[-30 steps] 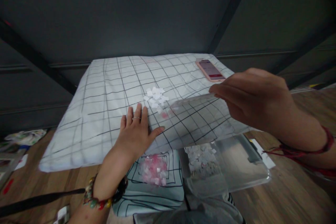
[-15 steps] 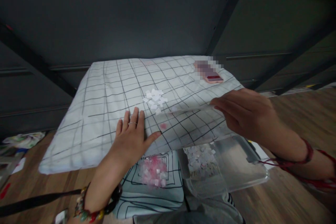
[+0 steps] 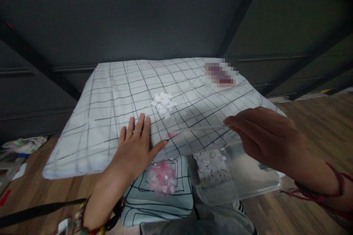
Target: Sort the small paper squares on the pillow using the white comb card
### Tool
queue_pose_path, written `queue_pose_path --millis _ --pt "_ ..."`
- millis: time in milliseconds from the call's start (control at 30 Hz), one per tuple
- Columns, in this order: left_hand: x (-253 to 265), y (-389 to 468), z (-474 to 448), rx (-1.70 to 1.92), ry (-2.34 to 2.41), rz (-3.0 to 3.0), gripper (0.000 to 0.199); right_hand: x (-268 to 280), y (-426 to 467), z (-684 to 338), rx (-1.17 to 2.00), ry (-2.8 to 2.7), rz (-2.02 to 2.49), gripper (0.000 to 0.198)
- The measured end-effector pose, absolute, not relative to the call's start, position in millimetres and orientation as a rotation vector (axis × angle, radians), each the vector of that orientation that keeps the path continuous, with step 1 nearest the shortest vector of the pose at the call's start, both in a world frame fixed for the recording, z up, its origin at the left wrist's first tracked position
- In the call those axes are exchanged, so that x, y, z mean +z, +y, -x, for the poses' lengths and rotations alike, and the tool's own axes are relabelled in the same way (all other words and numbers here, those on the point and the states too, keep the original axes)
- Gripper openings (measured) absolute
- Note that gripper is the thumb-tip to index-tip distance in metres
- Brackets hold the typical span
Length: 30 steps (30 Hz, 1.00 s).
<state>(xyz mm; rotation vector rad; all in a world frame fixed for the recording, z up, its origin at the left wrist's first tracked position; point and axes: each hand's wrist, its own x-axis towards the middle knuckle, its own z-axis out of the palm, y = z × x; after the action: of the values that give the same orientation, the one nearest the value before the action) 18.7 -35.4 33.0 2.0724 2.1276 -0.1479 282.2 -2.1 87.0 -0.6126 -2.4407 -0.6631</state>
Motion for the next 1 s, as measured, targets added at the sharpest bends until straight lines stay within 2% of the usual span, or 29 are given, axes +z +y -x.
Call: queue_pose_path --millis 200,467,567,733,900,1000 --pt "32 -43 -7 -0.199 2.106 -2.060 0.086 86 -9 -272 -0.735 -2.393 0.685 0.021" --pt "36 -51 1 -0.238 2.084 -2.058 0.089 95 -39 -261 -0.506 -2.509 0.560 0.027" --pt "35 -54 7 -0.264 2.062 -2.087 0.098 98 -42 -263 -0.516 -2.522 0.532 0.029" --pt "35 -55 11 -0.358 2.019 -2.057 0.115 96 -18 -261 -0.637 -2.418 0.603 0.022" --pt "35 -50 18 -0.295 1.994 -2.069 0.117 89 -14 -249 -0.525 -2.479 0.469 0.022" --pt "40 -43 26 -0.230 1.948 -2.105 0.111 91 -23 -251 -0.425 -2.509 0.441 0.024"
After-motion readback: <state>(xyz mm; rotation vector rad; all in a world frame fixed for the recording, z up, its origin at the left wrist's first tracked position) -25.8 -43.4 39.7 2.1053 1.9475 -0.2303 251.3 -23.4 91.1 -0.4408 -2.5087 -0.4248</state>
